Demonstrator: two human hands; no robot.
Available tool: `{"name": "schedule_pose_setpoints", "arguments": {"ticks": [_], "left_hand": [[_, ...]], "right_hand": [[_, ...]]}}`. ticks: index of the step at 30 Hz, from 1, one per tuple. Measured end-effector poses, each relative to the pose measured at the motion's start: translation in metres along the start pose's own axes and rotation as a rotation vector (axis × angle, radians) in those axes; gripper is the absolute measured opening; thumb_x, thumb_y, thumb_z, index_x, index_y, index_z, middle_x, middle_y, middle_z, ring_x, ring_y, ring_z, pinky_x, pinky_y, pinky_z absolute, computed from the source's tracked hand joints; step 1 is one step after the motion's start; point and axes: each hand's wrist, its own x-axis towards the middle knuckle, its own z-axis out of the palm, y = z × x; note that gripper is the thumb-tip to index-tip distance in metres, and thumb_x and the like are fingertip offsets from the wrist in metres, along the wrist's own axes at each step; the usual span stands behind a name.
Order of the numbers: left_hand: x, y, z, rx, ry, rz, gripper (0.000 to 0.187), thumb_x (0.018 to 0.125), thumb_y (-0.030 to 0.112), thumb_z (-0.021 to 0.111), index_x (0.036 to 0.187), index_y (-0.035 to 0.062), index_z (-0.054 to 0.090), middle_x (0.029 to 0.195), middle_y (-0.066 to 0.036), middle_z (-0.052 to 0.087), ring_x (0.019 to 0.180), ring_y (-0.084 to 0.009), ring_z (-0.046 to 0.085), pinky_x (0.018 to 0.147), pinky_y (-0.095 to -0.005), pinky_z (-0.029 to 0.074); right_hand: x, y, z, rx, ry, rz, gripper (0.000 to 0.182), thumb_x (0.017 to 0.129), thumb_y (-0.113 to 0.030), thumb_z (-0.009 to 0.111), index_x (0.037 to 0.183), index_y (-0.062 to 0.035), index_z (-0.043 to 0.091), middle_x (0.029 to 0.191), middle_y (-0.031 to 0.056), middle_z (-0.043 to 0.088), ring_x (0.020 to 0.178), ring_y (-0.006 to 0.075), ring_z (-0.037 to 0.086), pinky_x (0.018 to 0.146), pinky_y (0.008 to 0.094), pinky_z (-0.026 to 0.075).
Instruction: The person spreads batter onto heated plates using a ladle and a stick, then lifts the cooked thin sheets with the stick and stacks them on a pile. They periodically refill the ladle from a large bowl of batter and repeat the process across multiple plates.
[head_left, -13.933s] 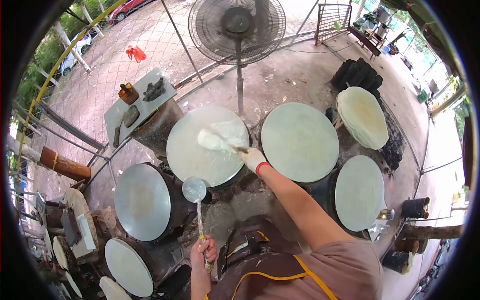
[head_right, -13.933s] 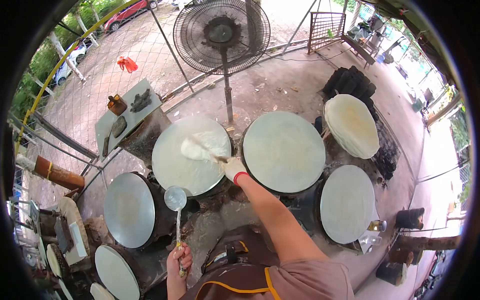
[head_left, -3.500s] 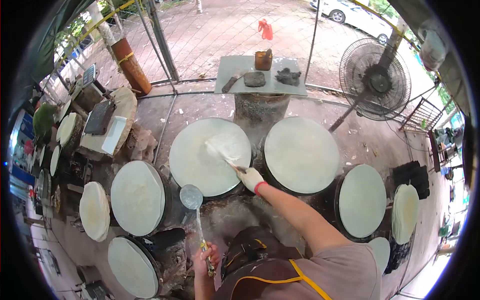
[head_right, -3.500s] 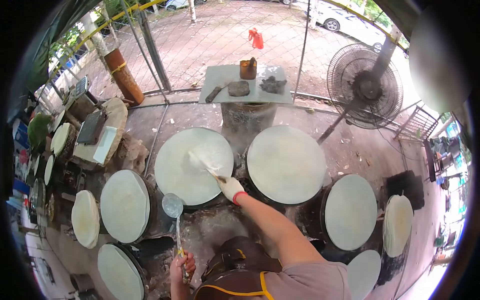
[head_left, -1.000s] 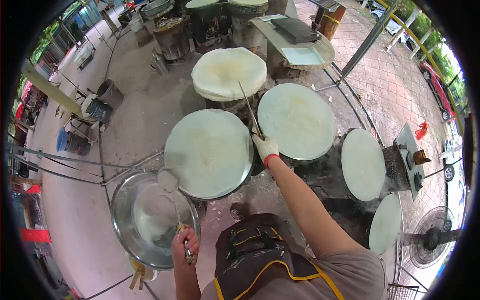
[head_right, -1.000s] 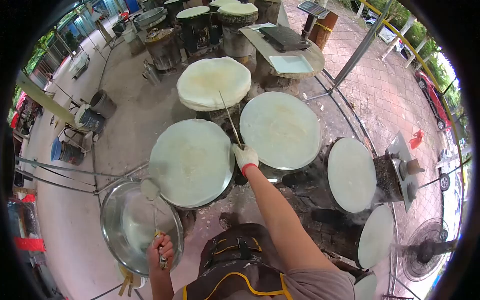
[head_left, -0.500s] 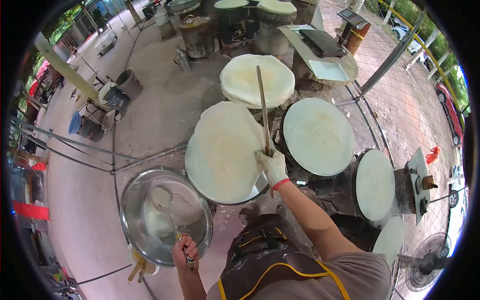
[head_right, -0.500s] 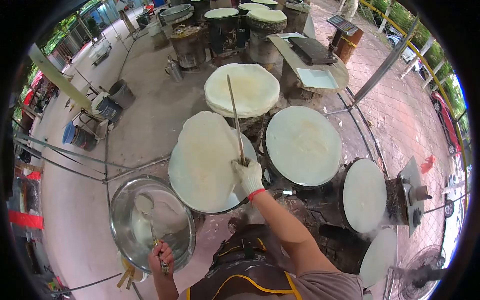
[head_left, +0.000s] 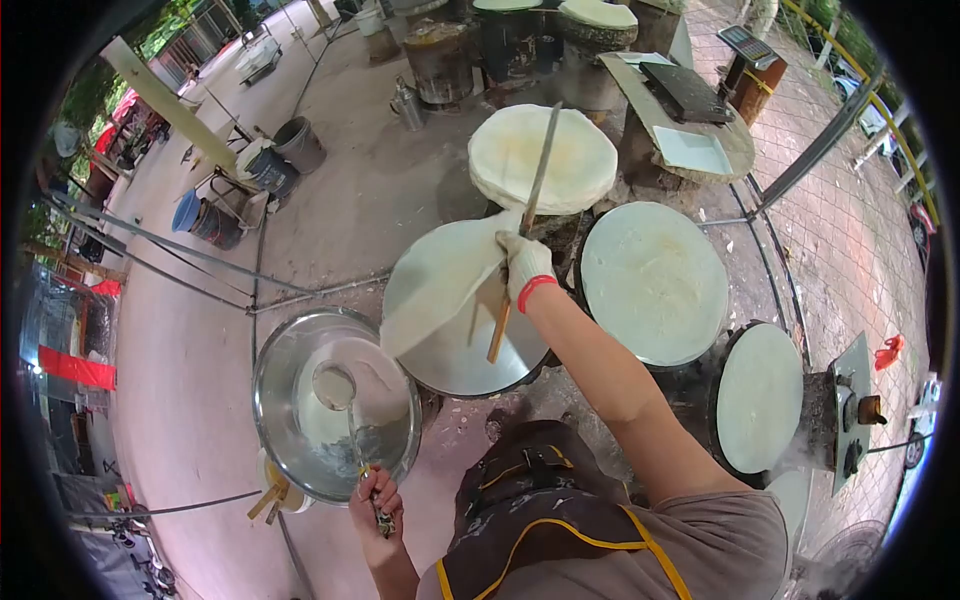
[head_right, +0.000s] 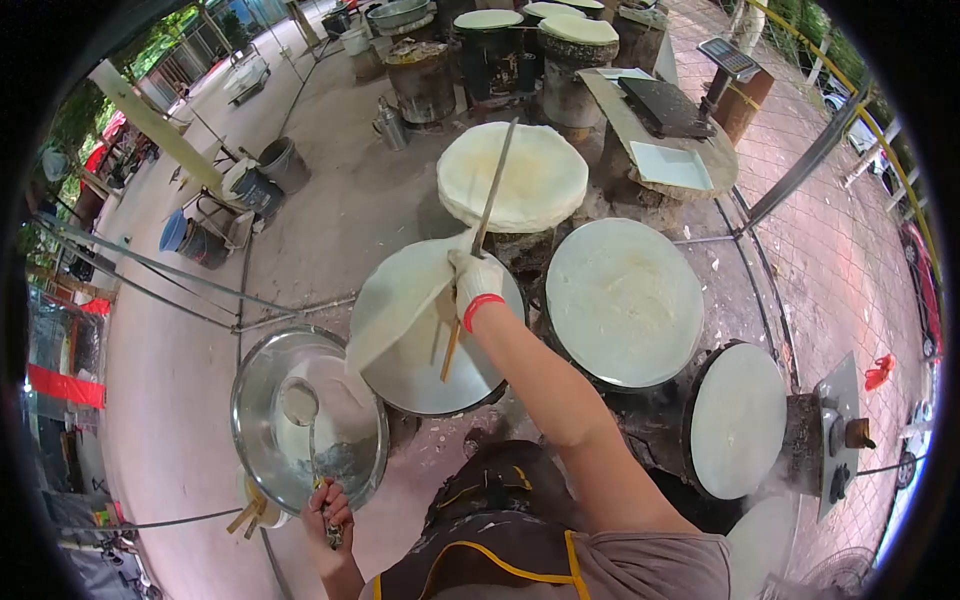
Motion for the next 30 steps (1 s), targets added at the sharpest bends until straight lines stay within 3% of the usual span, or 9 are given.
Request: {"name": "schedule_pose_setpoints", "arguments": {"ticks": [3, 5, 10, 11, 14, 19, 24, 26, 30], "left_hand": [[-0.009, -0.002, 0.007, 0.020, 0.060, 0.058, 0.011, 0.090, 0.009, 0.048, 0.097, 0.0003, 0.045, 0.066, -0.001, 0.037, 0.045, -0.0063, 0.035, 0.036, -0.0181, 0.034], [-0.009, -0.003, 0.008, 0.080, 0.087, 0.094, 0.010, 0.090, 0.009, 0.048, 0.095, 0.0009, 0.045, 0.065, -0.001, 0.037, 0.045, -0.0062, 0.034, 0.036, -0.0180, 0.032], [0.022, 0.005, -0.025, 0.066, -0.025, -0.017, 0.011, 0.090, 0.009, 0.045, 0.098, 0.0005, 0.046, 0.068, -0.001, 0.038, 0.046, -0.0069, 0.035, 0.036, -0.0197, 0.032], [0.030, 0.005, -0.024, 0.057, -0.048, -0.036, 0.013, 0.090, 0.008, 0.046, 0.100, 0.0003, 0.046, 0.068, -0.002, 0.039, 0.046, -0.0068, 0.036, 0.035, -0.0199, 0.032], [0.062, 0.005, -0.030, 0.111, -0.204, -0.240, 0.027, 0.098, 0.015, 0.032, 0.072, 0.0089, 0.033, 0.057, -0.003, 0.030, 0.041, -0.0131, 0.027, 0.035, -0.0226, 0.029], [0.057, -0.046, 0.045, 0.069, -0.416, -0.532, 0.027, 0.099, 0.018, 0.029, 0.074, 0.0088, 0.034, 0.059, -0.003, 0.030, 0.043, -0.0122, 0.027, 0.037, -0.0240, 0.026], [0.047, -0.104, 0.083, 0.124, -0.207, -0.371, 0.018, 0.096, 0.017, 0.033, 0.087, 0.0039, 0.041, 0.065, -0.003, 0.034, 0.047, -0.0112, 0.031, 0.037, -0.0244, 0.028], [0.047, -0.123, 0.086, 0.204, -0.190, -0.269, 0.014, 0.091, 0.007, 0.043, 0.101, -0.0017, 0.046, 0.069, -0.003, 0.040, 0.046, -0.0077, 0.036, 0.035, -0.0203, 0.034], [0.042, -0.136, 0.092, 0.203, -0.196, -0.299, 0.014, 0.091, 0.007, 0.043, 0.102, -0.0027, 0.045, 0.070, -0.004, 0.040, 0.046, -0.0080, 0.036, 0.035, -0.0207, 0.036]], "right_hand": [[-0.028, 0.003, -0.013, 0.092, 0.053, -0.096, 0.022, 0.073, -0.023, 0.070, 0.080, -0.0072, 0.056, 0.057, 0.0017, 0.048, 0.043, 0.0143, 0.043, 0.036, 0.0302, 0.033], [-0.014, 0.042, -0.049, -0.137, 0.168, 0.021, 0.023, 0.072, -0.021, 0.070, 0.085, -0.0048, 0.060, 0.060, 0.0019, 0.052, 0.044, 0.0146, 0.046, 0.037, 0.0306, 0.035], [0.025, 0.113, -0.122, -0.391, 0.109, -0.050, 0.027, 0.076, -0.022, 0.063, 0.088, 0.0023, 0.064, 0.071, 0.0081, 0.062, 0.063, 0.0155, 0.056, 0.059, 0.0337, 0.047], [0.037, 0.116, -0.123, -0.199, 0.213, -0.153, 0.041, 0.071, -0.017, 0.065, 0.104, 0.0058, 0.058, 0.080, 0.0198, 0.063, 0.070, 0.0252, 0.059, 0.066, 0.0355, 0.048], [0.029, 0.051, -0.164, -0.069, 0.195, -0.322, 0.041, 0.073, -0.019, 0.068, 0.105, 0.0049, 0.058, 0.077, 0.0078, 0.062, 0.069, 0.0171, 0.057, 0.063, 0.0297, 0.047], [0.005, -0.033, -0.306, 0.152, 0.305, -0.439, 0.017, 0.078, -0.016, 0.068, 0.088, -0.0038, 0.062, 0.068, -0.0028, 0.055, 0.057, 0.0044, 0.046, 0.048, 0.0192, 0.038], [0.067, -0.036, -0.439, -0.661, 0.701, -0.231, 0.042, 0.074, -0.036, 0.067, 0.099, -0.0018, 0.064, 0.083, 0.0140, 0.067, 0.067, 0.0257, 0.064, 0.065, 0.0355, 0.050], [0.080, -0.041, -0.455, -0.777, 0.719, -0.245, 0.047, 0.072, -0.040, 0.066, 0.102, -0.0030, 0.063, 0.090, 0.0179, 0.066, 0.077, 0.0304, 0.064, 0.071, 0.0374, 0.050], [0.038, -0.069, -0.440, -0.844, 0.795, -0.176, 0.050, 0.070, -0.044, 0.064, 0.102, -0.0050, 0.065, 0.098, 0.0198, 0.065, 0.091, 0.0337, 0.063, 0.080, 0.0397, 0.048]]}}
